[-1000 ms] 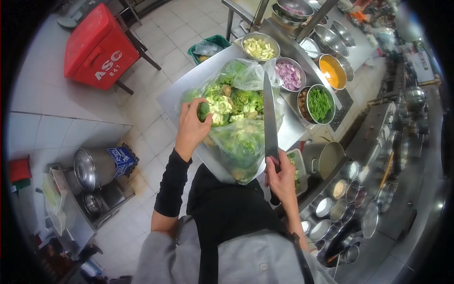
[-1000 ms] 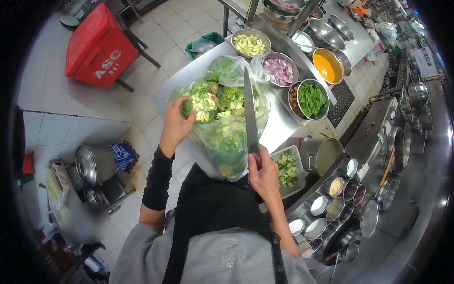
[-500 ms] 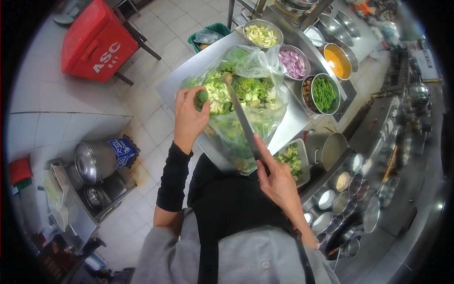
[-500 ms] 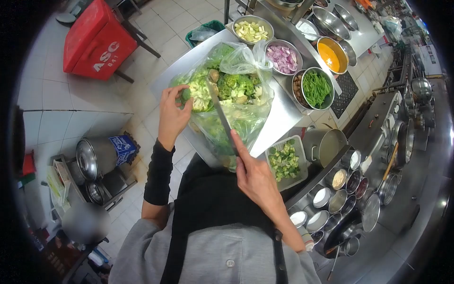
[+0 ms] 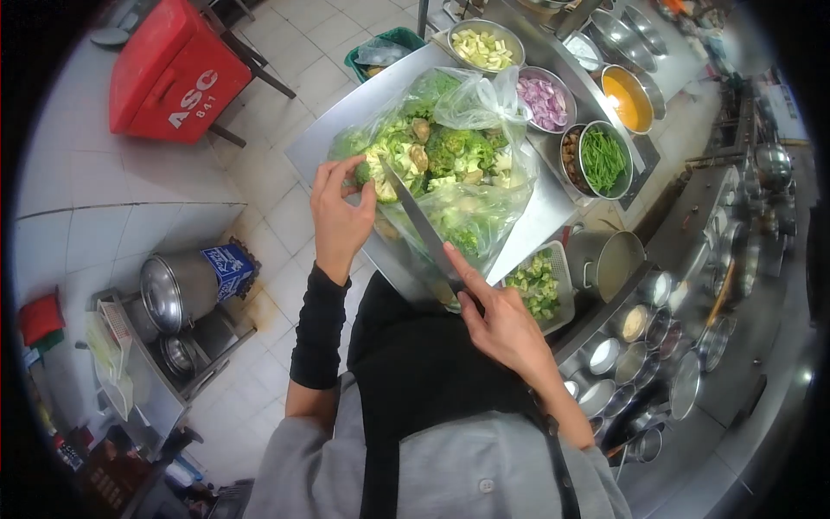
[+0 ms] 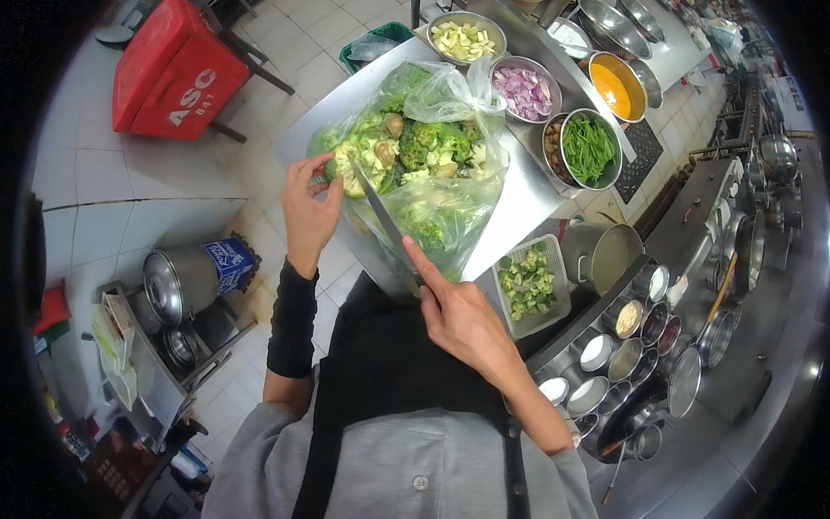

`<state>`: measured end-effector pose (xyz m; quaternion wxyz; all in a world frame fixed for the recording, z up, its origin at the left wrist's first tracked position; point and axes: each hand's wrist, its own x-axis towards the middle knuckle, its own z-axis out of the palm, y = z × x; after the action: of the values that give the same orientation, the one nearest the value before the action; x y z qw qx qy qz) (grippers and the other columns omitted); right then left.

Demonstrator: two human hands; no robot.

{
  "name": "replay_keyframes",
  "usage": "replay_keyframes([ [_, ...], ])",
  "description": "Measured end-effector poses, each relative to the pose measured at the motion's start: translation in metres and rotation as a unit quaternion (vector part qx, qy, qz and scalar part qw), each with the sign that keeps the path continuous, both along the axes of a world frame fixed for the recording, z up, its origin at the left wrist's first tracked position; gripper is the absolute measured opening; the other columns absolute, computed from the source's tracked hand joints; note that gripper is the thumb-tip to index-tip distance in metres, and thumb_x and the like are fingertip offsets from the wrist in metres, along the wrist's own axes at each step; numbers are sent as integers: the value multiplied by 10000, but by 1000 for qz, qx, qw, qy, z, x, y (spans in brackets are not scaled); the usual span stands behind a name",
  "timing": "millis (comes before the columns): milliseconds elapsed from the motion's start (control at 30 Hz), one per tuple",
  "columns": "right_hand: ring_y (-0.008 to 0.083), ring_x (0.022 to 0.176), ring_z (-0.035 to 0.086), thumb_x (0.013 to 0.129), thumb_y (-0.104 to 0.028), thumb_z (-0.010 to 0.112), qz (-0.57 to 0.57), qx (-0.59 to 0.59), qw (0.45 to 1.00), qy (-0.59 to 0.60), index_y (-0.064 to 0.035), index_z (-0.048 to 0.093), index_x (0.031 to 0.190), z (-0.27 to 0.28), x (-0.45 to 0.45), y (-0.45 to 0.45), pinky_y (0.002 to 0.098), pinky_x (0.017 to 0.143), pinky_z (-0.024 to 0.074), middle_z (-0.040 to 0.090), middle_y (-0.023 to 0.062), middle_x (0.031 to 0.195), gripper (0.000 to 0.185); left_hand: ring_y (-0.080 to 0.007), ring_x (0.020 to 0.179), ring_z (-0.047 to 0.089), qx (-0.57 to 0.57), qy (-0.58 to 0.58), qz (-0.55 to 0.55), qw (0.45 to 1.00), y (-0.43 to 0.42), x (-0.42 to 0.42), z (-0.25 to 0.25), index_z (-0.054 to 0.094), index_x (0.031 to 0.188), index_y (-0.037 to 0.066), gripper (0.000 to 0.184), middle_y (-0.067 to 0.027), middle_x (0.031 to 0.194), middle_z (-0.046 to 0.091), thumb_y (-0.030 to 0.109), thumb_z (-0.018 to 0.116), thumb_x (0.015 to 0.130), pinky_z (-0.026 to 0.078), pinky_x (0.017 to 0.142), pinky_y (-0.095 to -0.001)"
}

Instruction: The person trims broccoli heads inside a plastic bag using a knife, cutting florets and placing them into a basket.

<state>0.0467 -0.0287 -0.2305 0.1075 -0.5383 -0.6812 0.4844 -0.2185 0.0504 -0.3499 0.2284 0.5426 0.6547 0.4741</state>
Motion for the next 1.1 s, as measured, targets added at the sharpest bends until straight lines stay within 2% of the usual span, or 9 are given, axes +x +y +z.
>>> replay_keyframes([
  [267,541,688,677,1039,10,582,24,2,1000,0,-173,316,1784,-8,-17,13,622,746,527,669,332,743,812,-243,1080,723,9,-10,8,1000,0,2,-4,785,1272,42,365,-131,1216,684,-60,741,925,683,840,-344],
  [367,530,675,684,1034,18,580,27,37,999,8,-143,300,1785,-14,-22,18,625,722,525,659,331,722,818,-232,1103,723,-16,-68,6,998,-1,2,4,762,1312,24,379,-127,1237,694,-52,721,943,666,939,-363],
  [567,476,652,712,1049,7,590,-39,56,998,-16,-236,332,1791,12,-4,4,568,704,559,670,291,714,822,-233,1131,715,-16,-546,15,837,3,-30,-1,680,1322,-74,353,-122,1231,697,140,691,1041,560,1108,-383],
  [667,443,641,725,1059,-8,599,-117,69,991,-20,-277,368,1783,11,14,-1,503,707,581,680,271,715,807,-278,1145,720,-28,-547,-52,835,15,-47,-2,680,1322,-65,413,-137,1246,715,281,677,1096,571,1065,-399],
  [767,272,586,674,1064,-24,622,-182,93,979,-20,-268,402,1775,3,31,-1,405,669,559,673,226,717,782,-306,949,776,-155,-352,-40,922,50,-48,2,749,1205,-67,421,-130,988,786,327,721,1057,593,982,-411],
  [833,160,611,614,1071,-32,635,-226,60,972,3,-210,406,1776,3,39,-2,346,669,544,660,159,720,763,-307,918,769,-176,-80,-45,980,71,-31,13,779,1249,-27,520,-168,962,793,448,736,1042,600,931,-416],
  [933,155,624,639,1091,-61,646,-289,85,952,59,-158,399,1777,-3,41,-7,350,667,550,657,121,709,735,-316,894,766,-231,141,-114,956,108,-25,6,802,1296,28,597,-202,928,797,546,759,1002,604,881,-435],
  [1033,186,633,695,1117,-101,655,-283,24,957,56,-42,622,1368,-8,52,-10,384,643,548,671,121,696,260,-334,904,766,-245,228,-200,921,122,-24,-8,807,1326,50,608,-203,928,793,540,766,968,603,873,-450],
  [1100,219,638,720,1127,-121,661,-271,15,961,49,4,668,1162,-13,56,-13,400,638,548,683,131,697,129,-335,912,765,-243,248,-239,907,124,-25,-3,796,1336,52,579,-197,958,793,483,771,950,606,879,-454],
])
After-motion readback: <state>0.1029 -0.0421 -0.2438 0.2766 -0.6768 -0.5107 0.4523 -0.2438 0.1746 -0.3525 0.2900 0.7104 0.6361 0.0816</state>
